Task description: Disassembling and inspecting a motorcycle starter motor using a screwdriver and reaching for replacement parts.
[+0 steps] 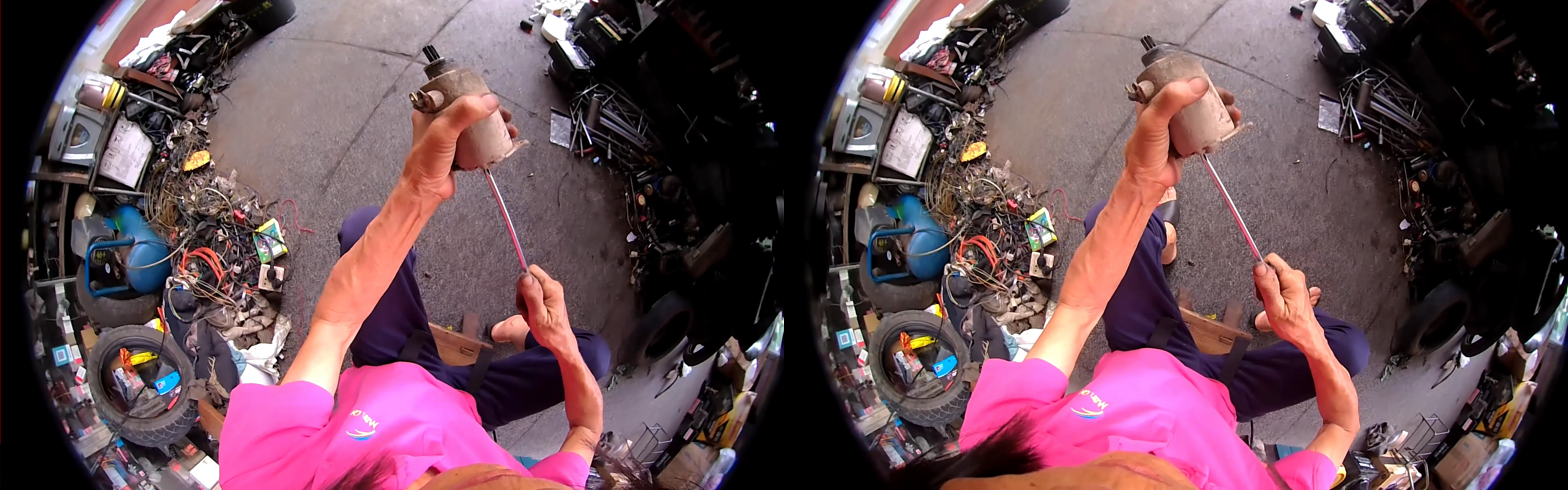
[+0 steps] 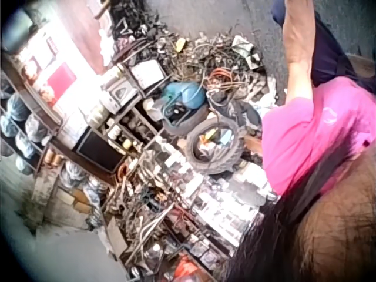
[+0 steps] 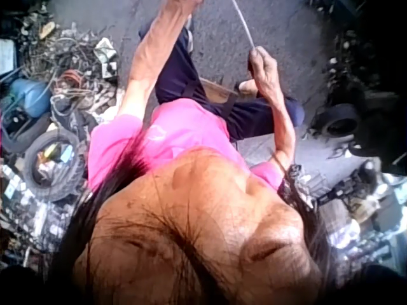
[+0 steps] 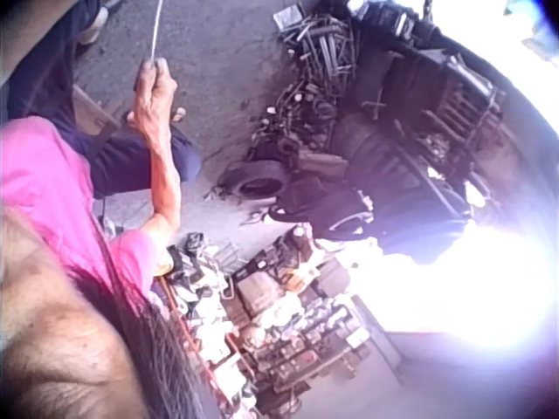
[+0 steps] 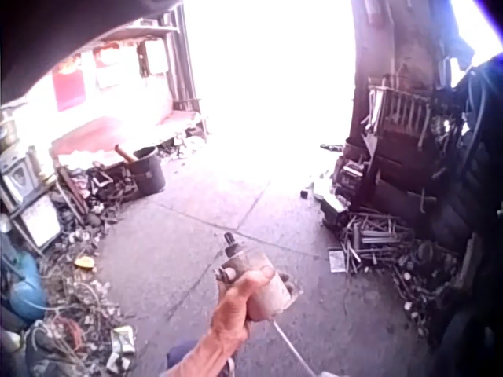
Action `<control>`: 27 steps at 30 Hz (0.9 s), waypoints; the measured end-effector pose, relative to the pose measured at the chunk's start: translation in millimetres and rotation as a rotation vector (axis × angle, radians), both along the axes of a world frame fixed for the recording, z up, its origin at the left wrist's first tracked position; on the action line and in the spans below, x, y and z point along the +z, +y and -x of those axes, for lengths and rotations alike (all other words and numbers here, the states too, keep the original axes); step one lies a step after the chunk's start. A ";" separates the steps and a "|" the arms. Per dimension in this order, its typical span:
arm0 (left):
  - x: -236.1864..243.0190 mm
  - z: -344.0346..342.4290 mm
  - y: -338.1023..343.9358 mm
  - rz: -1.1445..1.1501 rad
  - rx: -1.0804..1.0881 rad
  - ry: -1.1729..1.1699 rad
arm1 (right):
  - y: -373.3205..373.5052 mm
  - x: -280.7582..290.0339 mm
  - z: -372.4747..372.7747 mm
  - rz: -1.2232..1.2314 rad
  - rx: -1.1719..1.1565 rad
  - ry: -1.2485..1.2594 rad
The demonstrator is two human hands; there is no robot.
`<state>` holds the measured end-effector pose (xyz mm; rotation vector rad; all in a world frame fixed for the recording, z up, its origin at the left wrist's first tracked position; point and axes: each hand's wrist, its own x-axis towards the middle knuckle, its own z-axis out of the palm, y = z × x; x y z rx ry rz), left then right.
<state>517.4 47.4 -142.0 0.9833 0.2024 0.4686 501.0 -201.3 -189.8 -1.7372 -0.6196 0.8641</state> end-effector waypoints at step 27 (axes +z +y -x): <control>-17.3 -12.7 -0.1 0.006 0.140 0.046 | 7.1 7.6 -0.5 0.239 -0.196 -0.405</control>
